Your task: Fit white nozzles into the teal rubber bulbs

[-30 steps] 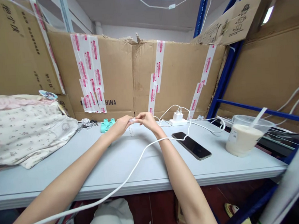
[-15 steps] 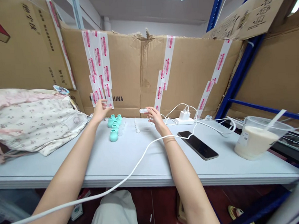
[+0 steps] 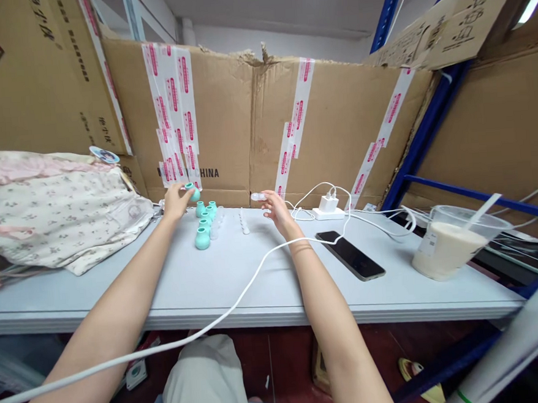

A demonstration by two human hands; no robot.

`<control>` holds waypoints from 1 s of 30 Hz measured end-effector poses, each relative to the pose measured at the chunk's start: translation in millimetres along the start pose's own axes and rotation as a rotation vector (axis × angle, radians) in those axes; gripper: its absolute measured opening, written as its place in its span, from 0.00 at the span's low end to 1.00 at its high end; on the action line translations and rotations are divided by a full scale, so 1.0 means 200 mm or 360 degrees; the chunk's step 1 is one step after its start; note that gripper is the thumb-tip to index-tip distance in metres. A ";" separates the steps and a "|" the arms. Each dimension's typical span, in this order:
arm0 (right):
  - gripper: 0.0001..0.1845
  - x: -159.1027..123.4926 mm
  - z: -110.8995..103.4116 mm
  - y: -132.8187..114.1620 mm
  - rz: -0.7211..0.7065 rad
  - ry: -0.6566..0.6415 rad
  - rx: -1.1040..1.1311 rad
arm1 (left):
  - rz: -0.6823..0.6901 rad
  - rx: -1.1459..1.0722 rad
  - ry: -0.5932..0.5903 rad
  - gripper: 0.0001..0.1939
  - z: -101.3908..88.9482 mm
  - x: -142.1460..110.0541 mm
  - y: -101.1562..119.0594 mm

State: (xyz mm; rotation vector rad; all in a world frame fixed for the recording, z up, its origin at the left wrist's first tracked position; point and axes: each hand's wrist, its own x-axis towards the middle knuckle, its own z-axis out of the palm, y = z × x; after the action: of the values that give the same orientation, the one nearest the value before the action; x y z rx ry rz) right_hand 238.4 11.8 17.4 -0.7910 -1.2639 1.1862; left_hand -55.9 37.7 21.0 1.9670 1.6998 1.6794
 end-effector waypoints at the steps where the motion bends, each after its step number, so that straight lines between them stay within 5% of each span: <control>1: 0.20 0.00 0.00 0.00 -0.0007 -0.0027 0.0017 | 0.0099 -0.0079 -0.0026 0.16 0.00 0.01 0.06; 6: 0.19 -0.01 0.04 -0.01 -0.0051 -0.0077 -0.0019 | 0.0505 -0.0250 -0.0414 0.14 0.13 -0.08 0.34; 10: 0.24 -0.02 0.06 0.01 -0.0090 -0.0040 -0.0083 | 0.0643 -0.0166 -0.0703 0.15 0.24 -0.20 0.43; 30: 0.21 -0.06 0.07 -0.06 -0.0102 -0.0312 -0.0450 | 0.0748 0.0391 -0.0713 0.16 0.24 -0.24 0.43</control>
State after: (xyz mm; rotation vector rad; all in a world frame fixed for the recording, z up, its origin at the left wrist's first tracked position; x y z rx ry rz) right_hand 228.4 -4.3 28.1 -0.8466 -1.6325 1.0655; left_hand 45.2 -4.7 22.9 2.7618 1.4043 1.0118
